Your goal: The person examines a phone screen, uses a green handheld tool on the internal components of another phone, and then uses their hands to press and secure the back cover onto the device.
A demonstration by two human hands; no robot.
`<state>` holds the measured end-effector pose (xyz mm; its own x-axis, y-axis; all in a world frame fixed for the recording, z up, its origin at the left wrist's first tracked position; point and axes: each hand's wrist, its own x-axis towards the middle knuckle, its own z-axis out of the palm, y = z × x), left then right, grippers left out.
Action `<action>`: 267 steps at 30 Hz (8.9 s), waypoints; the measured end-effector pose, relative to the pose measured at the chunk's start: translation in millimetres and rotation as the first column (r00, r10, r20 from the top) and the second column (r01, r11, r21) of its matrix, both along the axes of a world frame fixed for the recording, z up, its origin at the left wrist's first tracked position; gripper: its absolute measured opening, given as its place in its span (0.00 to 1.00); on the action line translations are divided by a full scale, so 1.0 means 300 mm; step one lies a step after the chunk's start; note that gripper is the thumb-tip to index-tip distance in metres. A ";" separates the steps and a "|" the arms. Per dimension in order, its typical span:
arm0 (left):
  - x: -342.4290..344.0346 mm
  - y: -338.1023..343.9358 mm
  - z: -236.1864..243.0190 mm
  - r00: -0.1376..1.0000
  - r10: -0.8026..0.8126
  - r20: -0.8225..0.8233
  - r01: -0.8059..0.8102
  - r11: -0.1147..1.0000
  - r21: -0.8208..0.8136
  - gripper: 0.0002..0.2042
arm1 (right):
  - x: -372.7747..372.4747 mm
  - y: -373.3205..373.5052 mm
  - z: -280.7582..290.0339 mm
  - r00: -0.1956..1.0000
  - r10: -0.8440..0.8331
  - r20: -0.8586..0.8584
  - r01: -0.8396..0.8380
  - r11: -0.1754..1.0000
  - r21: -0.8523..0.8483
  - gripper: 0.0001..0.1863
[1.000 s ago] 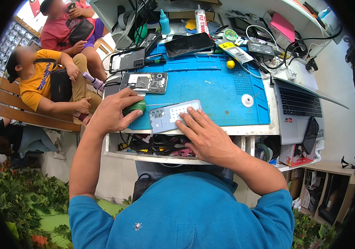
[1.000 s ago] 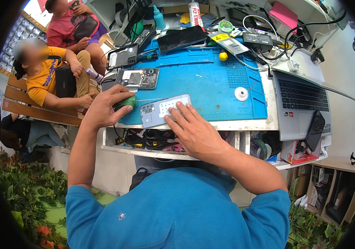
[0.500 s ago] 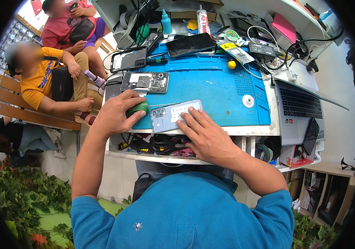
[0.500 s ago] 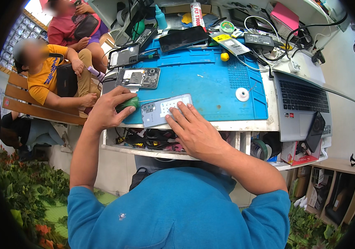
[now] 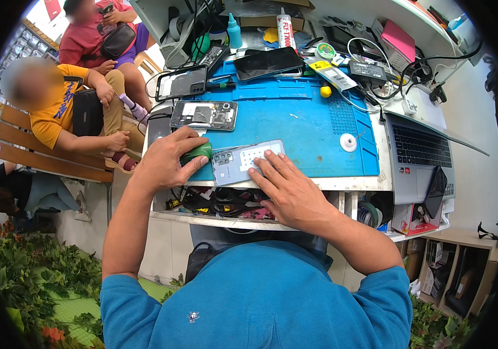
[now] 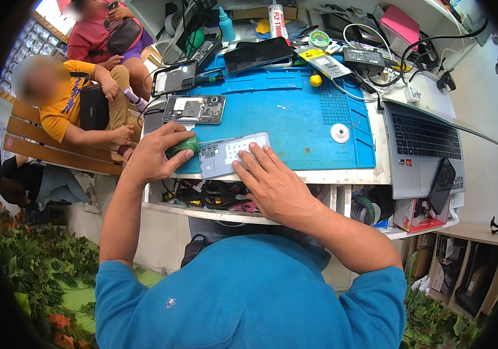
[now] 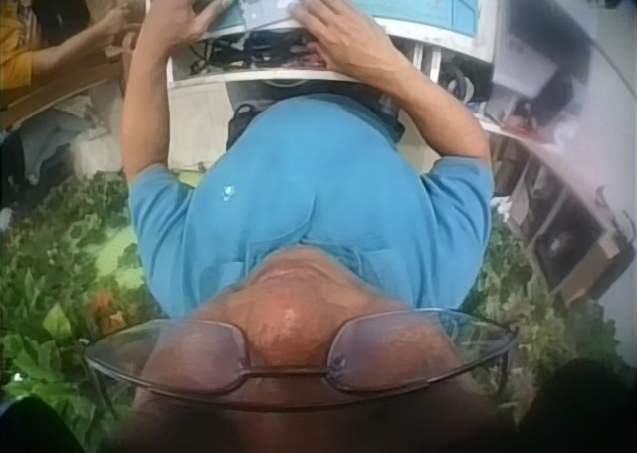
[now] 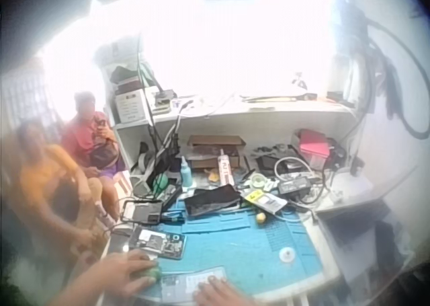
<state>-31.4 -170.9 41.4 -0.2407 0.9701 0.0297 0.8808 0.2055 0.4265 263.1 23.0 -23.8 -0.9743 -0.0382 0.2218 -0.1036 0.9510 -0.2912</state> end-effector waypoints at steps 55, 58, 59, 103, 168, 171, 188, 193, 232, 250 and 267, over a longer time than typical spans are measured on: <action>0.123 0.066 0.020 0.994 0.076 -0.080 -0.064 0.987 0.150 0.20 | 0.000 0.003 0.019 1.000 0.009 0.001 -0.009 0.999 0.032 0.40; 0.149 -0.022 0.057 0.982 0.185 -0.038 -0.177 0.972 0.157 0.20 | -0.001 0.018 0.030 1.000 0.019 0.003 -0.019 1.000 0.013 0.41; 0.154 -0.053 0.063 0.974 0.227 -0.028 -0.221 0.965 0.138 0.20 | -0.004 0.024 0.039 1.000 0.023 0.003 -0.023 1.000 0.012 0.41; 0.320 -0.251 -0.055 0.886 0.457 0.079 -0.464 0.868 0.180 0.19 | -0.148 -0.013 0.156 0.895 -0.266 0.359 0.302 0.952 -0.047 0.51; 0.214 -0.239 -0.025 0.933 0.360 -0.012 -0.354 0.921 0.163 0.20 | -0.145 0.005 0.169 0.894 -0.226 0.387 0.284 0.954 -0.100 0.47; 0.212 -0.220 -0.025 0.932 0.361 -0.010 -0.355 0.921 0.160 0.20 | -0.143 0.004 0.156 0.897 -0.234 0.376 0.288 0.953 -0.096 0.49; 0.225 -0.205 -0.023 0.939 0.345 0.012 -0.343 0.928 0.144 0.21 | -0.139 0.006 0.163 0.909 -0.228 0.348 0.273 0.958 -0.087 0.48; 0.225 -0.178 -0.036 0.936 0.352 -0.008 -0.346 0.923 0.168 0.20 | -0.143 0.006 0.148 0.899 -0.237 0.367 0.288 0.954 -0.088 0.53; 0.230 -0.190 -0.045 0.928 0.373 0.006 -0.366 0.906 0.213 0.21 | -0.129 0.027 0.160 0.911 -0.218 0.350 0.265 0.960 -0.092 0.49; 0.279 -0.138 -0.046 0.917 0.398 0.008 -0.395 0.906 0.150 0.20 | -0.148 -0.008 0.146 0.911 -0.239 0.335 0.280 0.957 -0.080 0.47; 0.262 -0.151 -0.076 0.926 0.374 -0.047 -0.356 0.908 0.221 0.20 | -0.150 -0.006 0.128 0.925 -0.237 0.296 0.272 0.959 -0.081 0.47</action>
